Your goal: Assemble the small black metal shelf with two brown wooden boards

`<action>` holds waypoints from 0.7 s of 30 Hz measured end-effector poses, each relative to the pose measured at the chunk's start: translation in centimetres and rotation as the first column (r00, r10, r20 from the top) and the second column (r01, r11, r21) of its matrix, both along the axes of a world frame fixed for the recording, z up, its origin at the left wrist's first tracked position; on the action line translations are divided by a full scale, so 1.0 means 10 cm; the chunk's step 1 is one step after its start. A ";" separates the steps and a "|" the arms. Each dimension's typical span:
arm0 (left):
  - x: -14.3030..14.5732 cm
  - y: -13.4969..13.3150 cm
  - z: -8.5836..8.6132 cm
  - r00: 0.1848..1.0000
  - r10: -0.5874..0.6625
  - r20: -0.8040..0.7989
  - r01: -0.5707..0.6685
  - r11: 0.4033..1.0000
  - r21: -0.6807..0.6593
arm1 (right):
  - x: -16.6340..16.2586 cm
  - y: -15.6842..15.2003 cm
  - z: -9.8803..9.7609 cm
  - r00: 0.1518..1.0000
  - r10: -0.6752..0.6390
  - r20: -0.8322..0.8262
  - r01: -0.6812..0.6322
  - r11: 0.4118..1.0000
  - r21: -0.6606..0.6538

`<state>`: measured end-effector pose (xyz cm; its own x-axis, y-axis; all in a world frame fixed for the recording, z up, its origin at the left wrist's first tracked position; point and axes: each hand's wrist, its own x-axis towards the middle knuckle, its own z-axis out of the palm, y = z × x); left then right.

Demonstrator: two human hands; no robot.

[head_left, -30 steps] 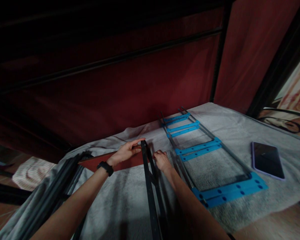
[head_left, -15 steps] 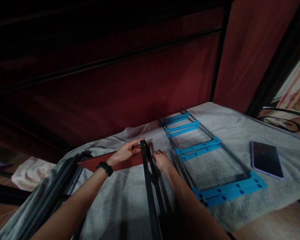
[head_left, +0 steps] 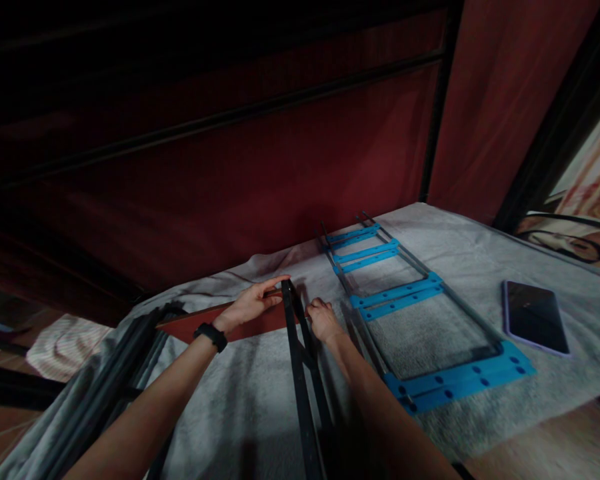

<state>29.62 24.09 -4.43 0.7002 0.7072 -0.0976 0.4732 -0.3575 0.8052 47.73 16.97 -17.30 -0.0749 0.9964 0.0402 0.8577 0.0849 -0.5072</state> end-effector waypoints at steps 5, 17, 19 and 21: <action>0.00 0.00 0.00 1.000 -0.011 0.029 0.012 1.000 -0.027 | 0.01 -0.01 -0.01 1.000 0.022 0.005 -0.022 1.000 0.018; 0.01 -0.02 0.01 1.000 0.004 0.014 -0.004 0.999 -0.041 | -0.05 0.02 0.06 0.998 -0.040 0.050 0.041 0.999 -0.024; 0.01 -0.02 0.02 1.000 0.008 0.004 -0.008 1.000 -0.024 | -0.07 0.01 0.06 0.996 -0.063 0.060 0.064 0.998 -0.025; 0.01 -0.02 0.03 1.000 0.008 -0.003 -0.008 1.000 -0.017 | -0.06 -0.01 0.06 0.995 -0.069 0.067 0.071 0.997 -0.015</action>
